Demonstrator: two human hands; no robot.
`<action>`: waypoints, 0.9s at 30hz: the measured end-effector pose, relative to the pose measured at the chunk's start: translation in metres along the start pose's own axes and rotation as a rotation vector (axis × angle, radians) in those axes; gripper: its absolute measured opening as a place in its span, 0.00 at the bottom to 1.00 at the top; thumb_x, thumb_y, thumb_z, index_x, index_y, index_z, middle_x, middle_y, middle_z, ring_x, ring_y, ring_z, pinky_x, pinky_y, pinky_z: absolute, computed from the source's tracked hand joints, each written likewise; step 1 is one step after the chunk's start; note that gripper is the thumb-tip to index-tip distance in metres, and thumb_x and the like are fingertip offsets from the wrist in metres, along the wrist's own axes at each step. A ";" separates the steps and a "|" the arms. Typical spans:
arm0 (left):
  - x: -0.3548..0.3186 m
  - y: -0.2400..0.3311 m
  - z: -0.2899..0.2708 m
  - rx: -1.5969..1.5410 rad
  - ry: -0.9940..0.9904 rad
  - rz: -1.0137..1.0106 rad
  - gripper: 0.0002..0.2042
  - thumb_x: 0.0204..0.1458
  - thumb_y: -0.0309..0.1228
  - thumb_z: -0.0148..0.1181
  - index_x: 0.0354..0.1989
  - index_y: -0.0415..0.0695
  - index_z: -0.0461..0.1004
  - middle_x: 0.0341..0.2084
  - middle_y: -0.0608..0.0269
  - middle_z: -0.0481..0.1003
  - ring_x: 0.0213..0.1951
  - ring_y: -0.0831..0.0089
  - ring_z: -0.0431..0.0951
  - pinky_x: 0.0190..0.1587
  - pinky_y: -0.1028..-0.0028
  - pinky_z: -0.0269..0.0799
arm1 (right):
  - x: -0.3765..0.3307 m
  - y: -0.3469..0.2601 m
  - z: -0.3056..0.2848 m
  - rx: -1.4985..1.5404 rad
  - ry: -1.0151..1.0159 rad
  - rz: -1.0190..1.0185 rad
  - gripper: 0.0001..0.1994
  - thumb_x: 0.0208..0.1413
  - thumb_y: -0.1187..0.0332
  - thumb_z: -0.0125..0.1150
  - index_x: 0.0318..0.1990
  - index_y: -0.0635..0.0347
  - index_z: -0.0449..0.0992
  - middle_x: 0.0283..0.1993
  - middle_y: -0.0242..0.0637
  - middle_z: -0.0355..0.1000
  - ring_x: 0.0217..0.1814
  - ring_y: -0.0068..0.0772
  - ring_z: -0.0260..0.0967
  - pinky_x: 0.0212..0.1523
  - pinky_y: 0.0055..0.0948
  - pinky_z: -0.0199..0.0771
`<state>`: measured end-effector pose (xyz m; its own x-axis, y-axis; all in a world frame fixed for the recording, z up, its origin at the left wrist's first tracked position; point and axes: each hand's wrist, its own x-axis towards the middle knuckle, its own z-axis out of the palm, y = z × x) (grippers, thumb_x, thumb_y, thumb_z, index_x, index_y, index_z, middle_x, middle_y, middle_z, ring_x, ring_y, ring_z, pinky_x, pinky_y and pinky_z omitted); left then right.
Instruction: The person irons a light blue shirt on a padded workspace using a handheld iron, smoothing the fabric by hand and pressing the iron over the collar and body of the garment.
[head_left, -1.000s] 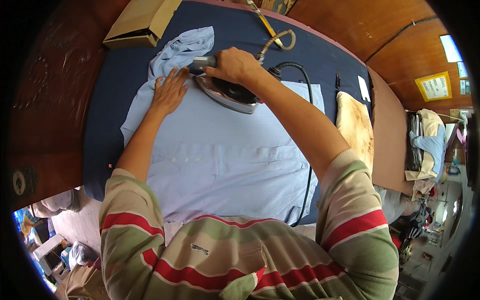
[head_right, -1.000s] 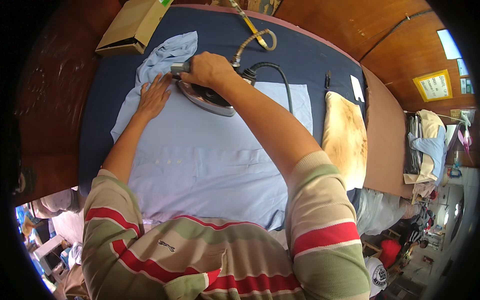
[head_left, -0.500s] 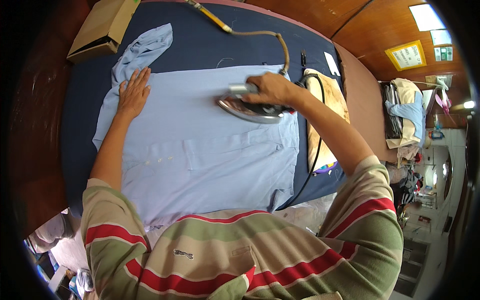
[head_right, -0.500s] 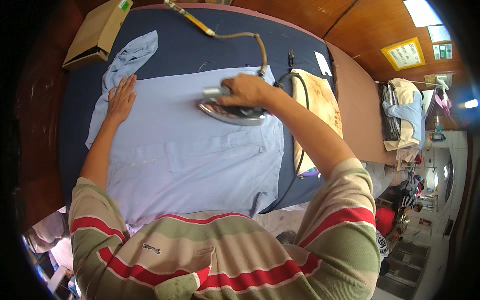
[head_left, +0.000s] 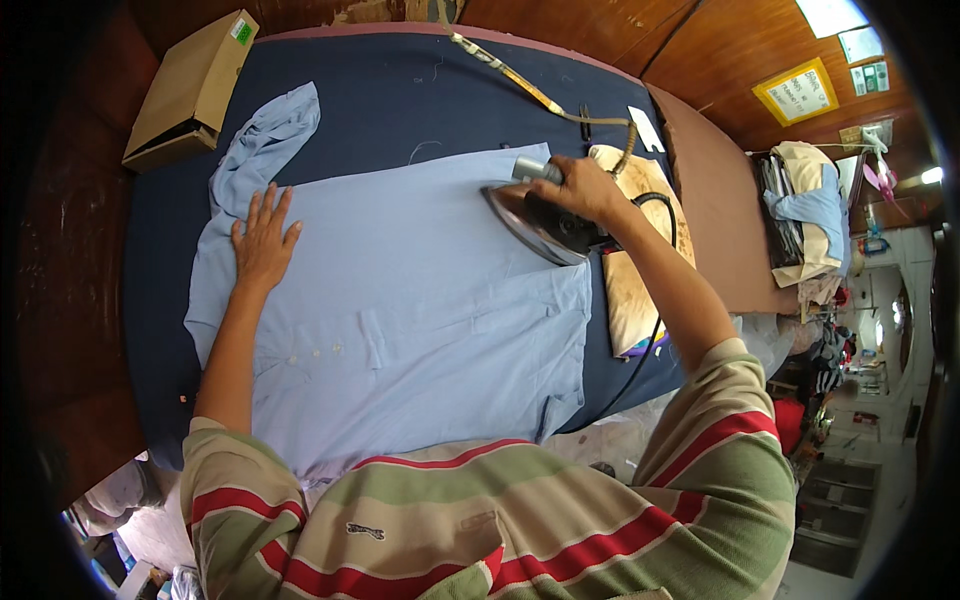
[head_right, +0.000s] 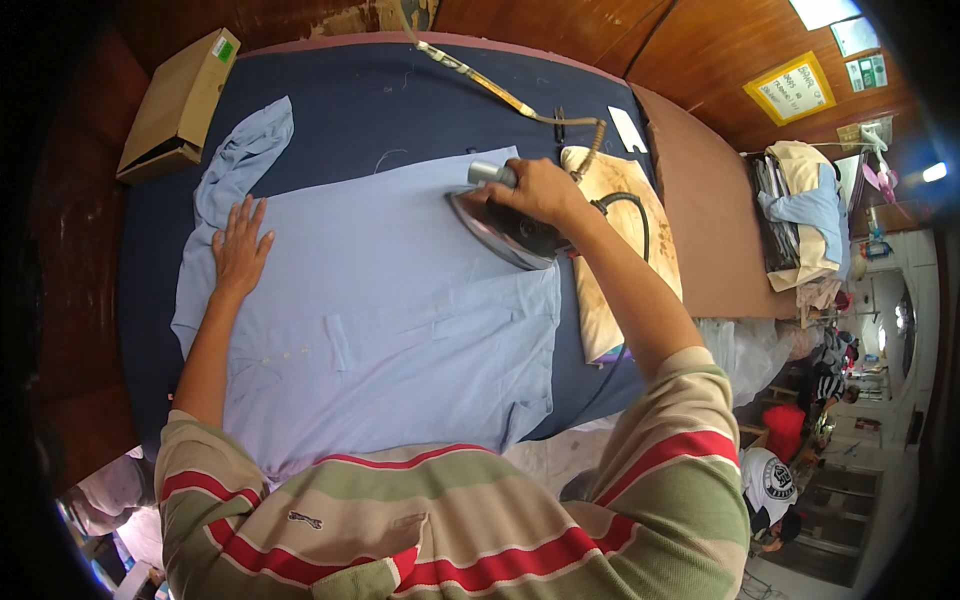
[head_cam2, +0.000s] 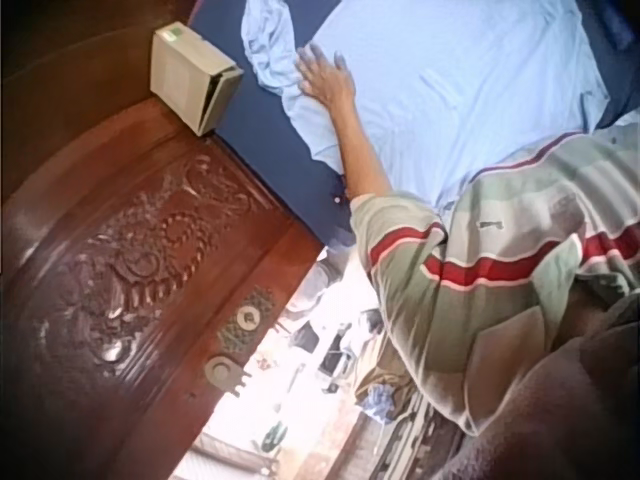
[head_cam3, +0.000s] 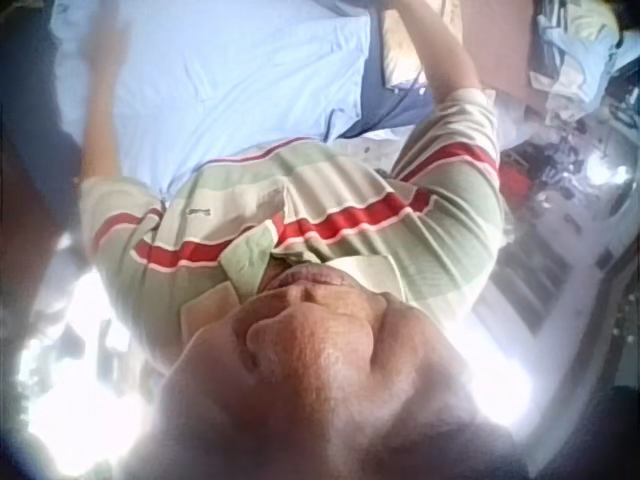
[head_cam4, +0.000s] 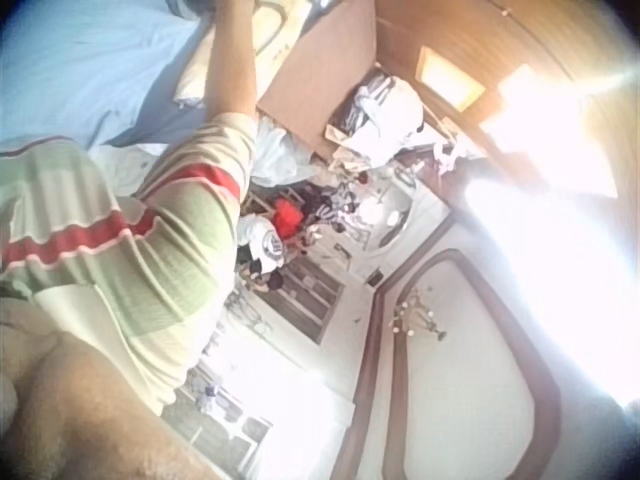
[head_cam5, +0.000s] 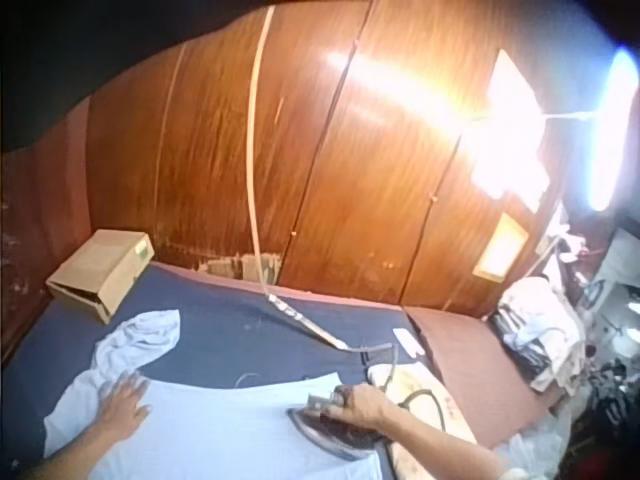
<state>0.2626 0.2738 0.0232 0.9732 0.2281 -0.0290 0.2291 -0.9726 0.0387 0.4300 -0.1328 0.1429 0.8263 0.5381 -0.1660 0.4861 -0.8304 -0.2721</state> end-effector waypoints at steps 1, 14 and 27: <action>0.002 -0.004 0.003 -0.024 -0.015 -0.010 0.27 0.57 0.44 0.44 0.66 0.62 0.49 0.67 0.69 0.46 0.68 0.66 0.42 0.62 0.47 0.40 | 0.009 0.013 0.003 0.020 0.081 0.049 0.27 0.46 0.45 0.56 0.38 0.64 0.76 0.29 0.55 0.73 0.35 0.56 0.72 0.39 0.42 0.72; 0.006 -0.007 0.003 -0.042 -0.041 -0.004 0.28 0.57 0.43 0.44 0.66 0.61 0.47 0.67 0.71 0.43 0.68 0.66 0.41 0.63 0.46 0.38 | 0.068 0.014 -0.017 0.097 -0.035 -0.136 0.29 0.43 0.46 0.58 0.39 0.67 0.76 0.31 0.54 0.74 0.35 0.50 0.73 0.39 0.37 0.71; 0.010 -0.002 -0.007 0.011 -0.115 -0.014 0.28 0.55 0.43 0.48 0.65 0.62 0.49 0.67 0.71 0.45 0.68 0.67 0.43 0.60 0.40 0.43 | 0.028 -0.028 0.005 -0.016 -0.176 -0.275 0.28 0.48 0.45 0.55 0.38 0.67 0.74 0.28 0.54 0.72 0.31 0.50 0.73 0.35 0.38 0.71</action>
<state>0.2724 0.2789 0.0296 0.9611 0.2358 -0.1440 0.2420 -0.9699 0.0269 0.4379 -0.0941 0.1409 0.6023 0.7581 -0.2501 0.6896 -0.6520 -0.3152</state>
